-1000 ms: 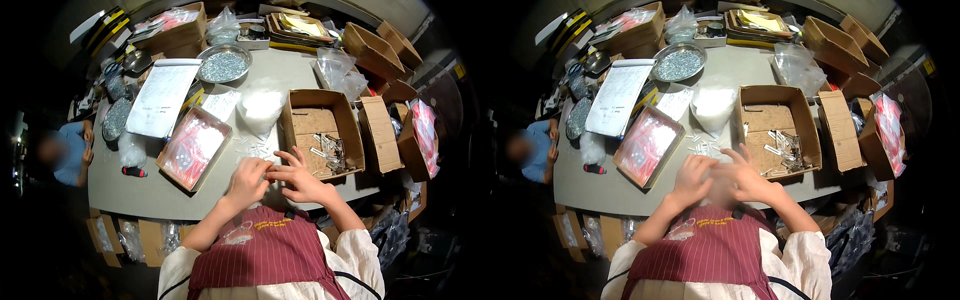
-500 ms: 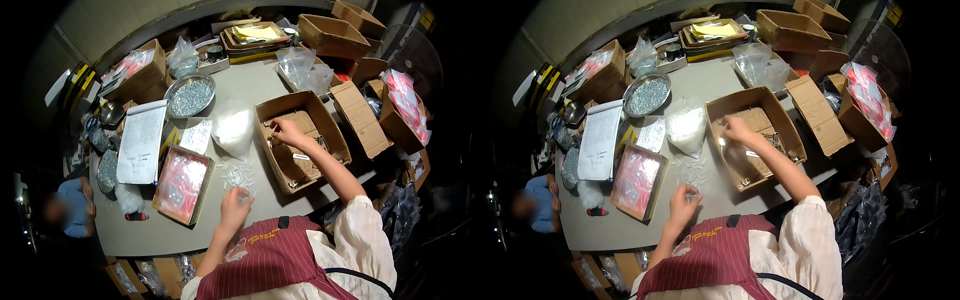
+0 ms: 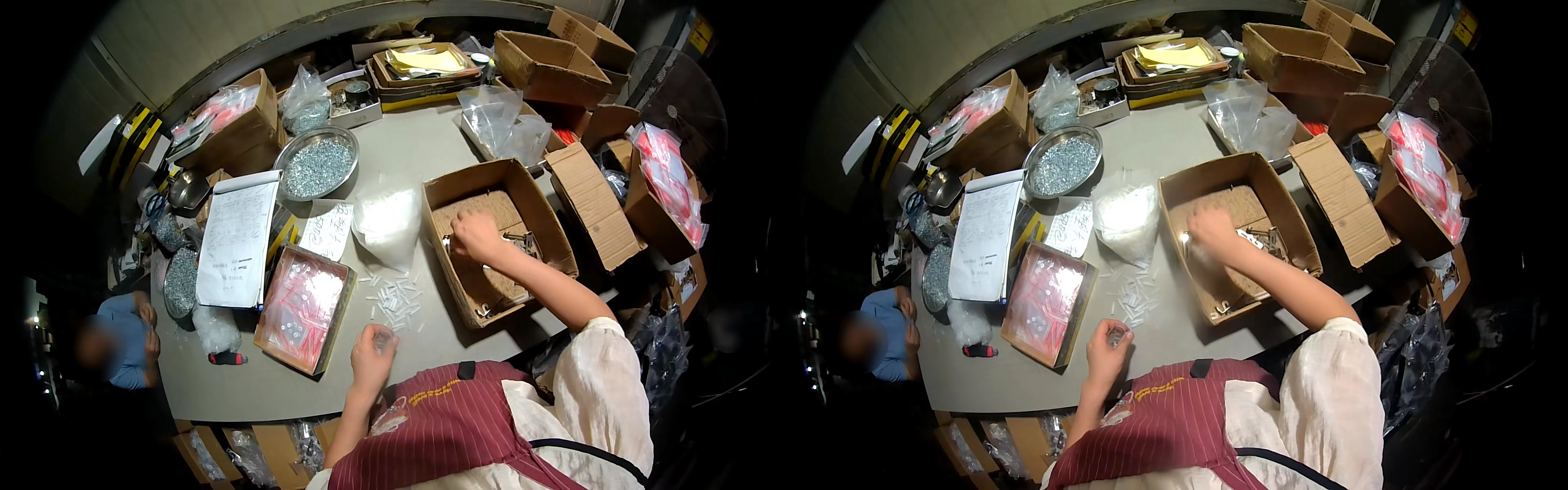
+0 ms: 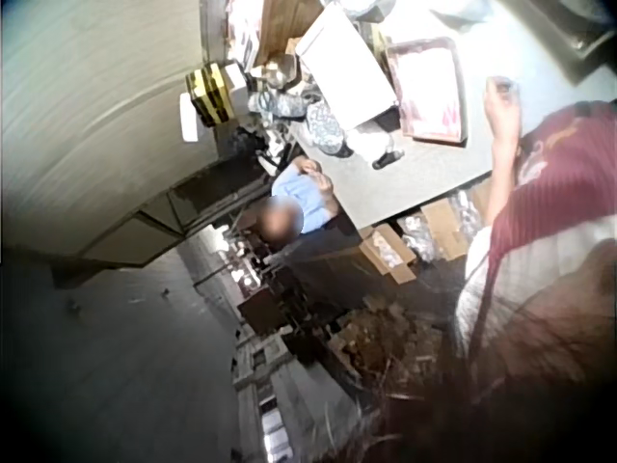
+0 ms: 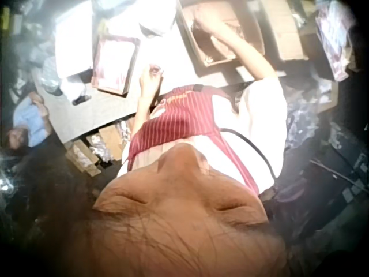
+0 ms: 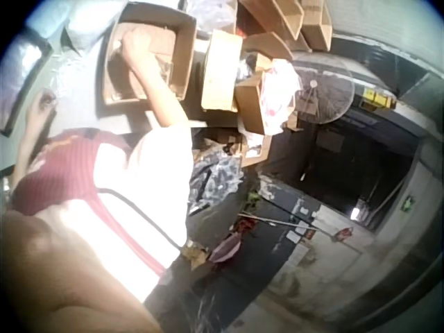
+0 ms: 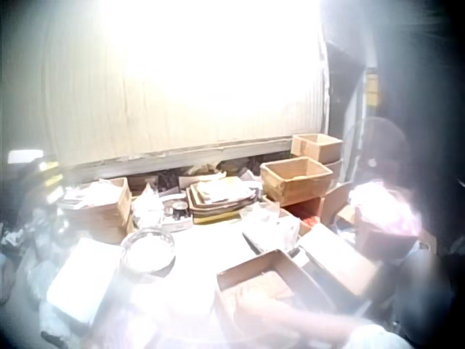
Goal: The person repeatedly picks up small white plastic clips from a cardboard box, places them into small clear plastic bags, and then places the filled bags into a larger box. The task is performed continuously by hand.
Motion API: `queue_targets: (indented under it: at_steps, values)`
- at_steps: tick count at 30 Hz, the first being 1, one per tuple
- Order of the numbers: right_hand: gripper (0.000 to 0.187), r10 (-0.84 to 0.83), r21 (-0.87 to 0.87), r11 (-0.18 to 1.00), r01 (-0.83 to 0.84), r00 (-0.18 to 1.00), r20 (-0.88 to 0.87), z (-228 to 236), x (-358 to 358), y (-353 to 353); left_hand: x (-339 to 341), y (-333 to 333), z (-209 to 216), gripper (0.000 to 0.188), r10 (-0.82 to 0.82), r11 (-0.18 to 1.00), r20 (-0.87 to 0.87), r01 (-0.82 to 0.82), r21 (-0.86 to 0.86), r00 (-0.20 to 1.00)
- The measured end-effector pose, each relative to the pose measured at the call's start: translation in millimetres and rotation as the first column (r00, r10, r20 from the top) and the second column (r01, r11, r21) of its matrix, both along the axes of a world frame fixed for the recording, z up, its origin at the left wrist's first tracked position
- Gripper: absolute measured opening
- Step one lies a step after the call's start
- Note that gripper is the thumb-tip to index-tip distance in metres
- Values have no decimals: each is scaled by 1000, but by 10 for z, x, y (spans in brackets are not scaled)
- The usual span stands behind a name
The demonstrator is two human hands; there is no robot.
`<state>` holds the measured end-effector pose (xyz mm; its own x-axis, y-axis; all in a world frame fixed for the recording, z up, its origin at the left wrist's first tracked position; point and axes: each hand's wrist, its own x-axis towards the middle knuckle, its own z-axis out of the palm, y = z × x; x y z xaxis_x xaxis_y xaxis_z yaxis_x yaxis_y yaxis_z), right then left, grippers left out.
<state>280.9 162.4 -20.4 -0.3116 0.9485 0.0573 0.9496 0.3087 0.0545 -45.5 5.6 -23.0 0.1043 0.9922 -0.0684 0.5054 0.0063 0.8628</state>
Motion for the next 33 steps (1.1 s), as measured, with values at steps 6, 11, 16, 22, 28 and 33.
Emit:
queue_targets:
  at_steps: [6,11,16,22,28,33]
  values:
    - [26,302,107,943,-316,945,128,-319,-63,-239,116,43,-77,19,-48,992,-14,49,117,999]
    - [37,260,-293,904,-312,944,-204,-206,85,-134,112,60,46,19,-40,989,-23,42,141,999]
    - [32,5,-256,961,-105,932,-363,-89,179,88,-9,-24,-137,19,-39,996,5,38,78,999]
    - [30,167,-97,970,-225,896,-412,-463,124,296,29,21,-104,19,-66,997,48,64,44,997]
    - [22,180,-25,978,-208,897,-403,-99,141,270,12,-8,87,23,-68,994,78,62,87,995]
    - [12,-226,-247,969,-27,325,-918,818,-85,-167,160,34,340,25,-77,992,148,62,106,986]
